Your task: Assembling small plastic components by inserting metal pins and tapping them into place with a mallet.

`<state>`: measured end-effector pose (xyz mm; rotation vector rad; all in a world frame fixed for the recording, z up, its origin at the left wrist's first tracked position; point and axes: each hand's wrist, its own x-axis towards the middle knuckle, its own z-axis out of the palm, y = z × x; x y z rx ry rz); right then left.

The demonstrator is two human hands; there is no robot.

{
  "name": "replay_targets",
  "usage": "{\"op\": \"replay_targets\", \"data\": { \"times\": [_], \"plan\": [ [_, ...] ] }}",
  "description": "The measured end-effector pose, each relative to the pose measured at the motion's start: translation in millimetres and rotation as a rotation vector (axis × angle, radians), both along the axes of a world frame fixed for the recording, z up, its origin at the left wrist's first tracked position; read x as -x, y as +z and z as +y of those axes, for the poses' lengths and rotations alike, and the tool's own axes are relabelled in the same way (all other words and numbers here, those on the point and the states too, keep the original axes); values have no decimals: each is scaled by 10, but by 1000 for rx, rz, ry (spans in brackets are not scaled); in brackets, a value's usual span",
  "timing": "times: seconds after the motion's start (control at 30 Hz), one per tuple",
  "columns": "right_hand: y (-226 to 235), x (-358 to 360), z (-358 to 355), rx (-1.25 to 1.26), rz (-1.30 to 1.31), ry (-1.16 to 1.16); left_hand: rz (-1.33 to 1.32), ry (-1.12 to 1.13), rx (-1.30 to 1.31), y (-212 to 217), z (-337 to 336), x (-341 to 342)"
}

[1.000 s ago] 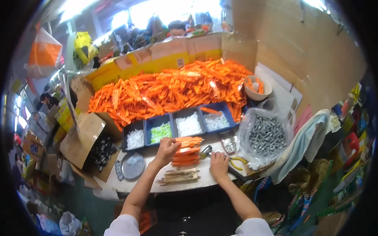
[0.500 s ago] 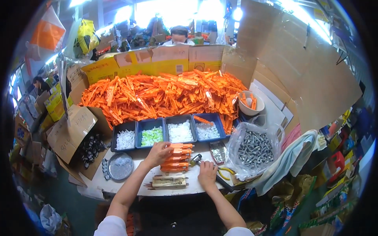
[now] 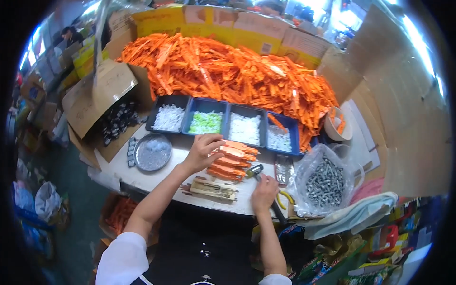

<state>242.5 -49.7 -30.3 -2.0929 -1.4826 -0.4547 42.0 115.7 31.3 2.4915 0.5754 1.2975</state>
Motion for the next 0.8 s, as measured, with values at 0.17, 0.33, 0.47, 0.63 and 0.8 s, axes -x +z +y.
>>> {"op": "replay_targets", "data": {
  "times": [0.17,0.33,0.47,0.63,0.8],
  "plan": [
    [-57,-156,-48,-291,226,154,-338,394,32,-123,-345,836],
    [539,-78,441,-404,177,313,-383,863,186,-407,-391,1941],
    [932,177,1455,-308,78,566,-355,992,223,-792,-311,2352],
    [774,366,2892,192,-283,294,-392,1055,286,-858,-225,2337],
    [780,335,3364,232,-158,304,-248,1051,185,-805,-165,2321]
  ]
}}
